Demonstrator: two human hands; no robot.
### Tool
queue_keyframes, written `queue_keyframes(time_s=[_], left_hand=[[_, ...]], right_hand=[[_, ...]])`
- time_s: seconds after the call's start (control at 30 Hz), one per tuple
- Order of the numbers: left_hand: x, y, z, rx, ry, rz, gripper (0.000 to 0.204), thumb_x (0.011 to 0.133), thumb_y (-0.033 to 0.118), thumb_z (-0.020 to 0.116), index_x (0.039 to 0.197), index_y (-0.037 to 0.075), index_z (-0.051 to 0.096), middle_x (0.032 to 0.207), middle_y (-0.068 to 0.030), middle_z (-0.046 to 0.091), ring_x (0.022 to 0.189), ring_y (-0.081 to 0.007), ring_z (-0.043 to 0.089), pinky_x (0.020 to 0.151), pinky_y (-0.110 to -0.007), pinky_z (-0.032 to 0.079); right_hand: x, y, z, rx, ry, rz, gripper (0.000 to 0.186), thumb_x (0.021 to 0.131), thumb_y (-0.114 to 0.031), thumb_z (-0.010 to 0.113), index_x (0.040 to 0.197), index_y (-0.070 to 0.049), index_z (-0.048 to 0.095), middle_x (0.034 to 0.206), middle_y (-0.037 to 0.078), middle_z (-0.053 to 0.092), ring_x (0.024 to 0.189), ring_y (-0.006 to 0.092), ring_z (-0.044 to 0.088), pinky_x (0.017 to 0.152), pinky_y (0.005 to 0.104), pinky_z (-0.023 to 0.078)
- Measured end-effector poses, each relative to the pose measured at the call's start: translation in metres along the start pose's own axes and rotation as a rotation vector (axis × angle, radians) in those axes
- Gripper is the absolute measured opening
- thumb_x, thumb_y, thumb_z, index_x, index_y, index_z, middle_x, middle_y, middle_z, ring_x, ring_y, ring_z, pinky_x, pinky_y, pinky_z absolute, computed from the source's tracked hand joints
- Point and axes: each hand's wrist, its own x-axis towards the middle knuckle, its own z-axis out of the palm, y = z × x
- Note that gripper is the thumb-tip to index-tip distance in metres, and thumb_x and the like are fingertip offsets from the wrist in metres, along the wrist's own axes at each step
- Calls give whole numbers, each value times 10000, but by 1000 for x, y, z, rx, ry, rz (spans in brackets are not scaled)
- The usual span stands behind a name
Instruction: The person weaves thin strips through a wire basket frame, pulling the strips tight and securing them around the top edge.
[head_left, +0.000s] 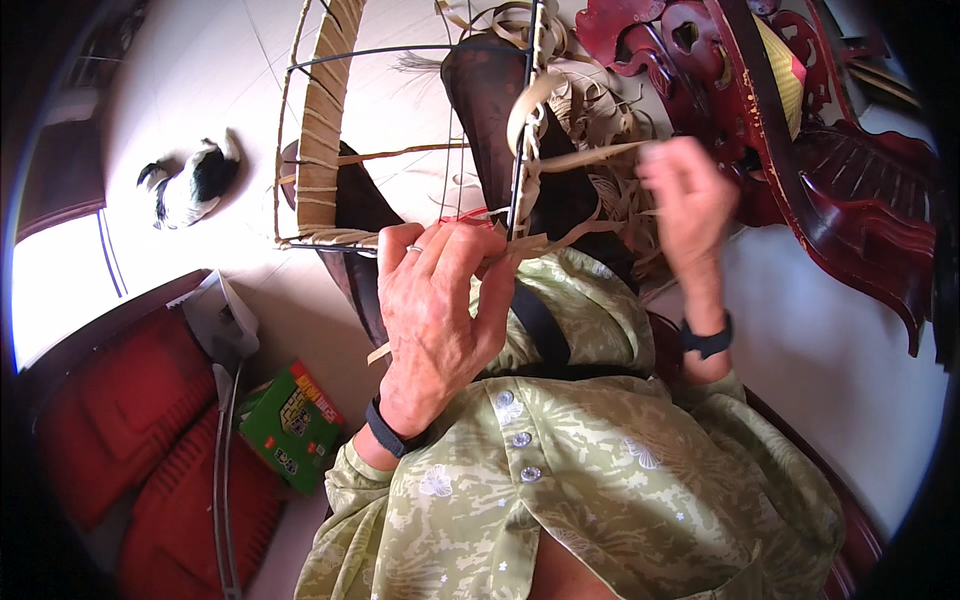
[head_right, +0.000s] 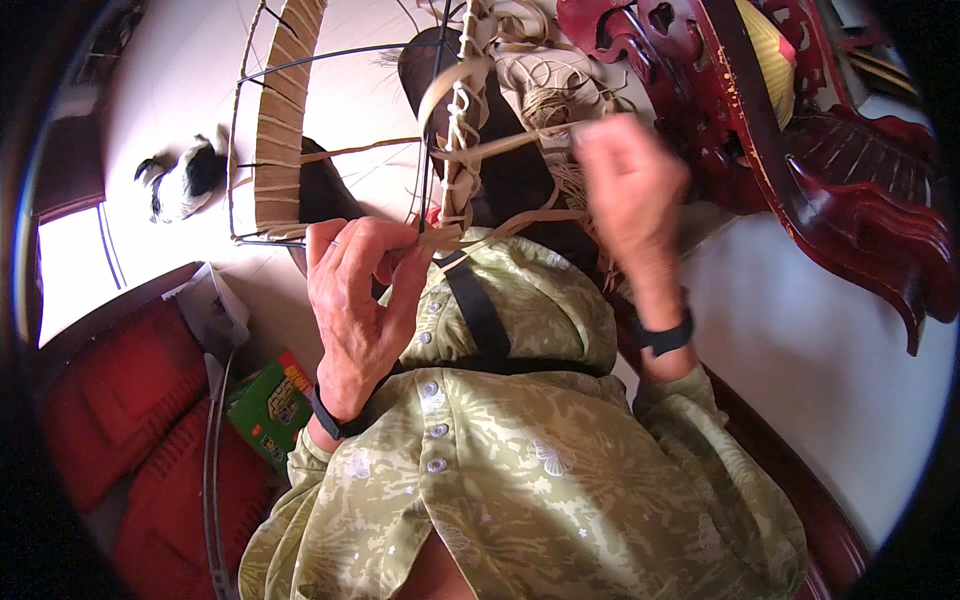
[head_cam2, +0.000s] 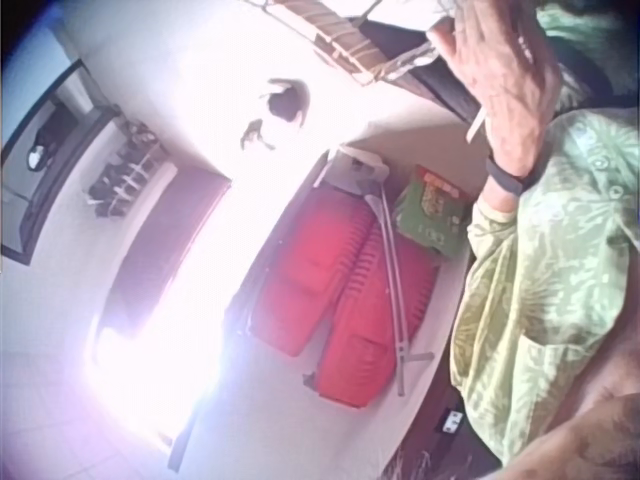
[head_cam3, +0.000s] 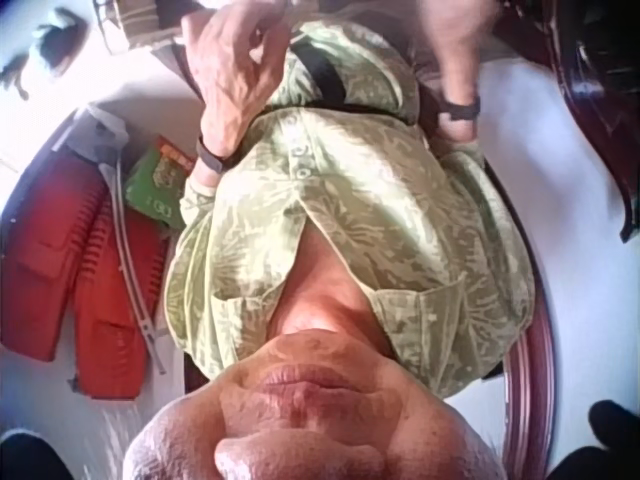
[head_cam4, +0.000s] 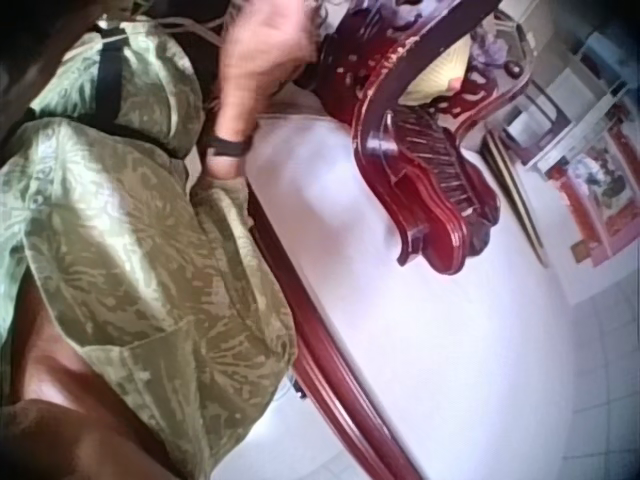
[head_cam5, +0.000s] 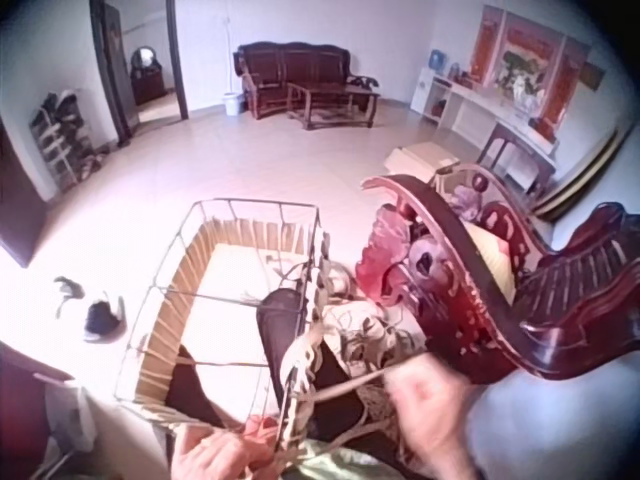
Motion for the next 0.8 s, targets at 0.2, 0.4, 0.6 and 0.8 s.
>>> queue_keyframes(time_s=[0.2, 0.4, 0.6, 0.8], left_hand=[[-1, -2, -2, -19, -1, 9, 169, 809, 36, 732, 901, 86, 599, 820, -30, 647, 735, -222, 601, 820, -370, 396], [-2, 1, -6, -3, -14, -2, 164, 818, 41, 731, 906, 82, 599, 841, -33, 662, 748, -227, 610, 819, -376, 395], [0, 0, -5, 11, -27, -16, 156, 829, 58, 736, 912, 80, 606, 870, -41, 680, 767, -235, 618, 819, -388, 390], [-2, 2, 2, 0, 15, -19, 145, 819, 45, 750, 876, 77, 620, 759, -11, 602, 647, -180, 527, 805, -351, 393]], right_hand=[[30, 118, -155, -1100, 372, 626, 375, 924, -403, 620, 1076, -77, 724, 1025, 221, 730, 1000, 440, 680, 840, 510, 537], [10, 45, -75, -422, 208, -9, 190, 987, -136, 608, 1120, -50, 713, 1082, 106, 700, 999, 210, 666, 893, 298, 509], [-5, -61, 52, -142, -44, -558, 217, 775, -84, 823, 924, -14, 681, 973, 83, 660, 899, 247, 640, 798, 347, 516], [2, -37, 27, -222, -16, -489, 92, 865, -35, 715, 823, -12, 636, 823, 85, 631, 784, 244, 614, 727, 336, 497]])
